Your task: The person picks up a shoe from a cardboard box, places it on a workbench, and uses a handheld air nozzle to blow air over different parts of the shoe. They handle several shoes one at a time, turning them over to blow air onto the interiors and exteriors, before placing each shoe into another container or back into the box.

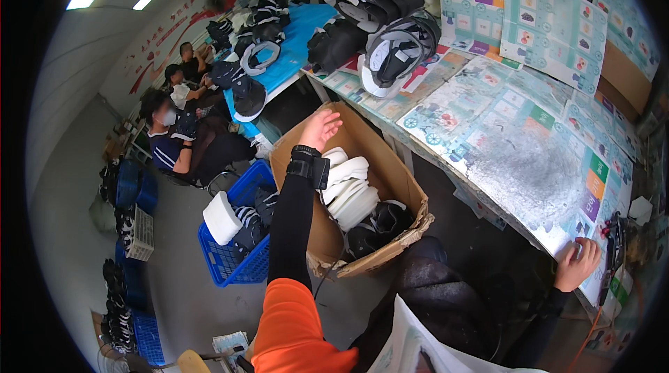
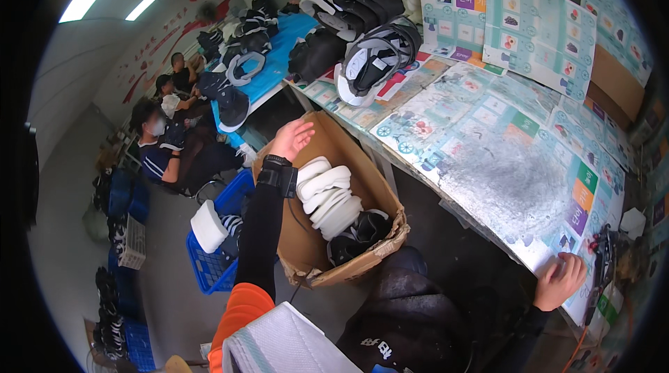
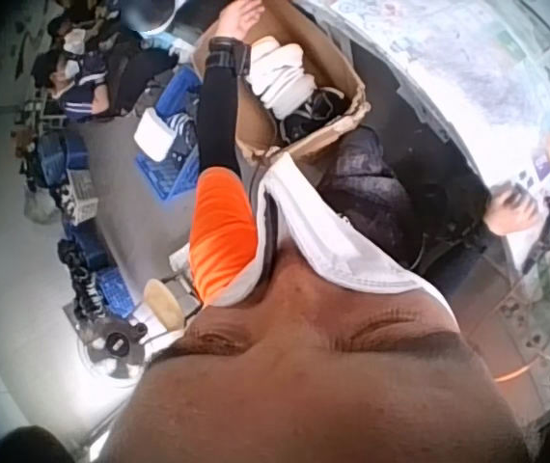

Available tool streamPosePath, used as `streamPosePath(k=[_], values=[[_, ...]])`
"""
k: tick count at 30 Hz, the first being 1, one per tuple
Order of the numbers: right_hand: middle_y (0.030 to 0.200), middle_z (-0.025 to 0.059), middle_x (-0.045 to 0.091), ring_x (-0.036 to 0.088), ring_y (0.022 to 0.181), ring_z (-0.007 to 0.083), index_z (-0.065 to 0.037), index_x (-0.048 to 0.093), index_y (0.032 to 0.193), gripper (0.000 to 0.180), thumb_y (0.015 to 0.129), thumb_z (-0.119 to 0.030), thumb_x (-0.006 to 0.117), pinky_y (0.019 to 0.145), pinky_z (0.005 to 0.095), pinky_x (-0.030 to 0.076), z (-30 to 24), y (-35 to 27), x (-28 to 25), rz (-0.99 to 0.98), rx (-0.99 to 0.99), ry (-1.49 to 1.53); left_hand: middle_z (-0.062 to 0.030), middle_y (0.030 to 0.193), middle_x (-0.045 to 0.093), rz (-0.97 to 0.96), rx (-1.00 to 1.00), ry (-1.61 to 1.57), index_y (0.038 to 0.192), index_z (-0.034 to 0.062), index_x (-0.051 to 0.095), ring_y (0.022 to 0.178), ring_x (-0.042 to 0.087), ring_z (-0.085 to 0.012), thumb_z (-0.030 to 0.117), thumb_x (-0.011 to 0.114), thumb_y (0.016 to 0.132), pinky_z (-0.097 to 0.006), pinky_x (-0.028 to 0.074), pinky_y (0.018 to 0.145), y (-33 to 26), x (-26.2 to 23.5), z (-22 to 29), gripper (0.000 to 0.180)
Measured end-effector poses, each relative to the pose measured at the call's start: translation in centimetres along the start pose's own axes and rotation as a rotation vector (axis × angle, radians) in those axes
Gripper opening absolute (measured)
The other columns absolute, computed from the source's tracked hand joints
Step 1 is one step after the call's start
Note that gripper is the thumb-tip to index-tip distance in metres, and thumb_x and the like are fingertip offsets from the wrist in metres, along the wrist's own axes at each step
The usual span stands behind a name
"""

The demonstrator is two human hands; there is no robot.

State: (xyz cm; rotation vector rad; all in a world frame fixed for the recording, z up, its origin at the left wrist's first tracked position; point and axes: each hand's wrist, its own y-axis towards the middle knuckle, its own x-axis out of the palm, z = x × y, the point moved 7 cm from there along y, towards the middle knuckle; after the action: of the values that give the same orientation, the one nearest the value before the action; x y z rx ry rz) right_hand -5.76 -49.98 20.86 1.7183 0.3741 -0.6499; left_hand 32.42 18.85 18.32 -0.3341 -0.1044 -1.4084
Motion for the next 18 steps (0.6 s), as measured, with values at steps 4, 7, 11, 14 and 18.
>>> streamPosePath(k=[4,7,11,14,18], values=[[0.101,0.013,0.061,0.055,0.109,0.0365,-0.005,0.061,0.094,0.017,0.077,-0.003,0.061,0.098,0.0475,0.042,-1.0,0.4,0.2,-0.043,0.02,-0.019,-0.0096,0.119,0.069,0.028,0.126,0.238,0.127,0.0072,0.06,0.093,0.068,-0.0162,0.022,0.065,0.1,-0.031,0.055,0.074,0.9,3.0,2.0,0.032],[0.101,0.0123,0.061,0.056,0.111,0.0356,-0.005,0.061,0.093,0.017,0.076,-0.002,0.062,0.099,0.0481,0.041,-1.3,0.9,0.3,-0.037,0.03,-0.008,-0.0101,0.118,0.068,0.095,0.187,0.479,0.13,0.0048,0.059,0.091,0.067,-0.017,0.028,0.071,0.096,-0.031,0.054,0.075,4.9,5.6,3.0,0.043],[0.1,0.0118,0.061,0.056,0.11,0.035,-0.005,0.061,0.091,0.016,0.076,-0.001,0.062,0.098,0.0476,0.042,-0.7,0.8,-0.3,-0.024,0.032,-0.042,-0.0134,0.118,0.065,0.263,0.293,0.68,0.136,0.0009,0.056,0.096,0.065,-0.0236,0.037,0.078,0.089,-0.036,0.054,0.077,10.0,8.7,1.9,0.064],[0.099,0.012,0.061,0.057,0.11,0.0349,-0.004,0.061,0.091,0.015,0.076,-0.002,0.062,0.097,0.0476,0.042,-1.0,1.1,-0.6,-0.036,0.06,-0.038,-0.0152,0.103,0.064,0.221,0.032,0.41,0.127,0.0007,0.062,0.089,0.062,-0.0247,0.039,0.079,0.088,-0.04,0.054,0.071,13.4,10.2,-1.7,0.058],[0.097,0.0132,0.06,0.056,0.106,0.0364,-0.005,0.06,0.089,0.013,0.076,-0.004,0.061,0.096,0.0478,0.042,-1.8,1.2,-0.3,-0.035,0.056,0.005,-0.0089,0.077,0.058,0.189,-0.086,0.212,0.097,0.0027,0.065,0.056,0.048,-0.0177,0.038,0.077,0.092,-0.034,0.038,0.045,17.2,10.4,-4.2,0.037]])
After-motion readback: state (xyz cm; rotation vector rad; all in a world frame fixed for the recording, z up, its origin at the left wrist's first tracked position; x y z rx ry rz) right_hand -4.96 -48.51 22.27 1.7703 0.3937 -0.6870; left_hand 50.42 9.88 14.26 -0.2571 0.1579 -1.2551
